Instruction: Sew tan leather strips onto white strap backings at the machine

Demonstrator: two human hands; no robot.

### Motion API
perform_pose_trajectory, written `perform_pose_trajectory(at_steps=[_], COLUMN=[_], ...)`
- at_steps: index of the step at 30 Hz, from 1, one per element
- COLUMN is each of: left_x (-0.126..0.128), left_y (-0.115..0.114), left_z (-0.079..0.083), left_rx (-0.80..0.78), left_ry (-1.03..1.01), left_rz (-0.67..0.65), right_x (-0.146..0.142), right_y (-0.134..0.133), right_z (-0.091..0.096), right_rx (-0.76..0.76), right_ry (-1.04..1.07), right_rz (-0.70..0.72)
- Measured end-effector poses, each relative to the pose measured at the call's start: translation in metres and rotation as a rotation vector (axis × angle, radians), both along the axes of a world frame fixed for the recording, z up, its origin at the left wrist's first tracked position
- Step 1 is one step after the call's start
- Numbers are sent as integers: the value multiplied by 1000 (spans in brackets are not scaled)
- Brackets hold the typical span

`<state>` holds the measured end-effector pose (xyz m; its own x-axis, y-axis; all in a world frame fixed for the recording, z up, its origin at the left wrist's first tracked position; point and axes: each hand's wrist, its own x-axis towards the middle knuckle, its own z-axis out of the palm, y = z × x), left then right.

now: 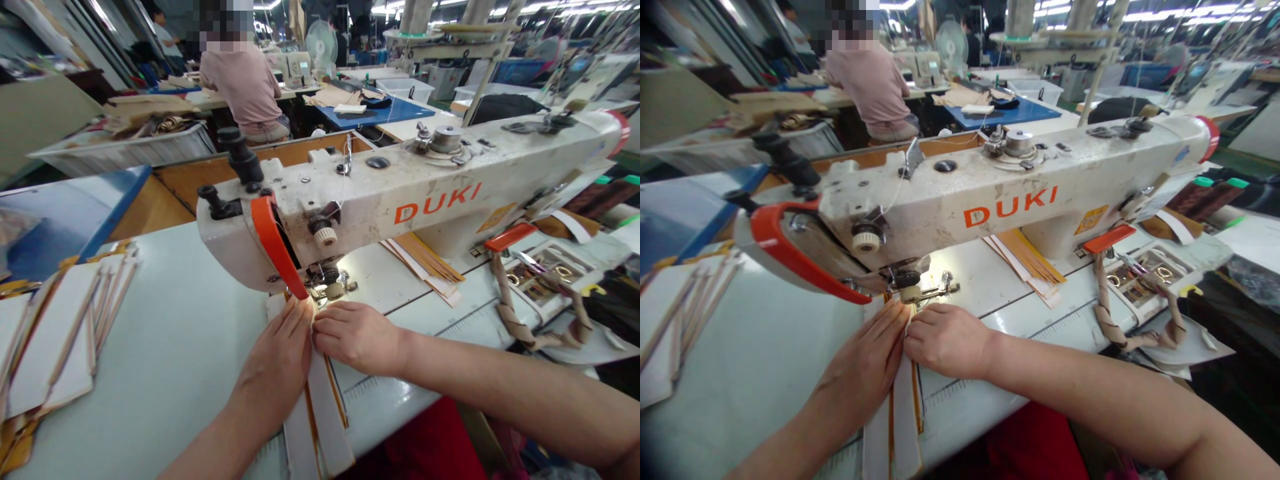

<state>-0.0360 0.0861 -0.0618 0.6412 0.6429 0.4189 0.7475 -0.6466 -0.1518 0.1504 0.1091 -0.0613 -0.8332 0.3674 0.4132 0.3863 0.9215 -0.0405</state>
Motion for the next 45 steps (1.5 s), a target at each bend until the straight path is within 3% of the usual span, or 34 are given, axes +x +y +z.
perform_pose_trajectory(at_steps=[11, 16, 19, 23, 29, 32, 36, 41, 45], left_x=[-1, 3, 1, -7, -10, -8, -5, -3, -5], left_y=[-4, -51, -84, -105, -108, -109, -107, -106, -107], left_z=[-8, -5, 1, -5, -30, -24, -10, -12, -5], left_rx=[-65, 39, 19, -8, 48, 51, 18, 78, 60], left_ry=[-22, 6, 18, -56, -212, -226, -99, -188, -110], left_rz=[32, -13, -113, -201, -241, -235, -260, -251, -267], right_x=[0, 19, 32, 41, 43, 44, 48, 49, 42], right_y=[-4, -36, -62, -83, -87, -86, -87, -88, -85], right_z=[0, 2, 1, -3, -3, -3, -4, -1, 3], right_rx=[-46, -123, -227, -277, -274, -256, -248, -261, -294], right_ry=[-44, 18, 97, 217, 227, 225, 263, 229, 155], right_rz=[-34, -84, -98, -67, 8, 24, 19, -50, -56])
